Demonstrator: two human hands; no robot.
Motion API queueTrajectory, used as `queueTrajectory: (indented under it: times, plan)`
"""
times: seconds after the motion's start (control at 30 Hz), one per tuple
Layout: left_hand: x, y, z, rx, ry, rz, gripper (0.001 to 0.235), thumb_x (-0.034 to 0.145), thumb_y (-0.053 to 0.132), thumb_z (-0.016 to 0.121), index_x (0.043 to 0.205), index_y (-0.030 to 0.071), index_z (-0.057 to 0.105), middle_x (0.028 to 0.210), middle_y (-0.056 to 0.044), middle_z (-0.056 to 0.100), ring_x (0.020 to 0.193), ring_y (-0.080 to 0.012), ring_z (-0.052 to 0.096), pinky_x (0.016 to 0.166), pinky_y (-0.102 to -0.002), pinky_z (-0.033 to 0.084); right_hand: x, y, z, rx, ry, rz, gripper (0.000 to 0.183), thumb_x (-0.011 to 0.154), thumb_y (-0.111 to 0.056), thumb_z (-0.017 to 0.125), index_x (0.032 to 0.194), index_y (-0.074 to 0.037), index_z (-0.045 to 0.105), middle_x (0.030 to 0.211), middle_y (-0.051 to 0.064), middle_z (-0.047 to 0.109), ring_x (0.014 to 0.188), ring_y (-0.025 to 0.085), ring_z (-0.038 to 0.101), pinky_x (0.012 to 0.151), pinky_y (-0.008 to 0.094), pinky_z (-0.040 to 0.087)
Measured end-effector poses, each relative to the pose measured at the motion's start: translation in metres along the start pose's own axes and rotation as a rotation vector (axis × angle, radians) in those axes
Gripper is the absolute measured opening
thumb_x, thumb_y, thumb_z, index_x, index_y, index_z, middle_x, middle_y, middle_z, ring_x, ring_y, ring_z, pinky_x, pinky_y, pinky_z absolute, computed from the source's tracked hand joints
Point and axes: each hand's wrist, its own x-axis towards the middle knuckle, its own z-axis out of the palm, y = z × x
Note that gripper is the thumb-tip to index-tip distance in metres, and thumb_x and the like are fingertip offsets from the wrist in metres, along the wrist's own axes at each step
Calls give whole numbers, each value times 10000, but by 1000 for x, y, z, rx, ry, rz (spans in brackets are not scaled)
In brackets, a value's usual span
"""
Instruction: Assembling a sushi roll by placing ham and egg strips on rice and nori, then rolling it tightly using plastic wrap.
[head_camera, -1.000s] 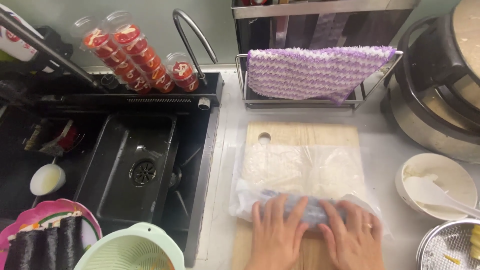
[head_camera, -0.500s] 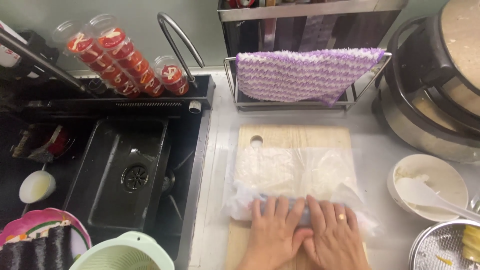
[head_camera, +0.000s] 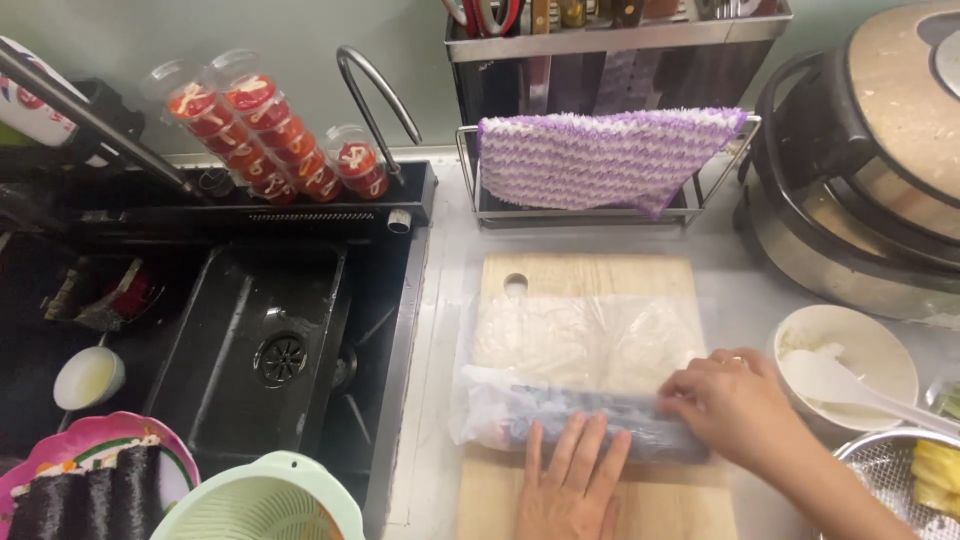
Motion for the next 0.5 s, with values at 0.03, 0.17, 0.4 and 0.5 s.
queueTrajectory:
  times: [0.03, 0.17, 0.4, 0.5]
  plan:
    - [4, -1, -1, 3, 4, 1, 866, 692, 270, 772, 1507, 108, 530, 1516, -154, 529, 1415, -329, 477, 1112, -688, 303, 4, 8, -5, -1, 5, -2, 222, 828, -609, 615, 881, -495, 798, 984, -220, 775, 1133, 58, 646, 1190, 345, 303]
    - [10, -2, -10, -80, -90, -11, 862, 751, 232, 787, 1541, 80, 477, 1555, -177, 477, 1458, -364, 404, 1117, -693, 258, -3, 15, -30, 286, 214, 39, 199, 831, -452, 698, 861, -308, 833, 957, -110, 798, 1053, 170, 672, 1008, 362, 484]
    - [-18, -15, 29, 191, 52, -111, 672, 975, 503, 425, 1569, 190, 446, 1621, -121, 437, 1508, -331, 405, 1167, -682, 176, -70, -89, 9, 994, -35, 439, 316, 847, -409, 675, 1082, -338, 873, 1194, -161, 809, 1214, -3, 640, 1181, 225, 364]
    - [1, -16, 2, 96, -9, -88, 559, 1008, 366, 455, 1518, 141, 489, 1546, -164, 488, 1438, -350, 437, 1139, -681, 243, -78, -101, 64, -158, 1022, -316, 439, 1061, -235, 332, 1368, -35, 574, 1421, 101, 637, 1319, 271, 600, 1137, 461, 413]
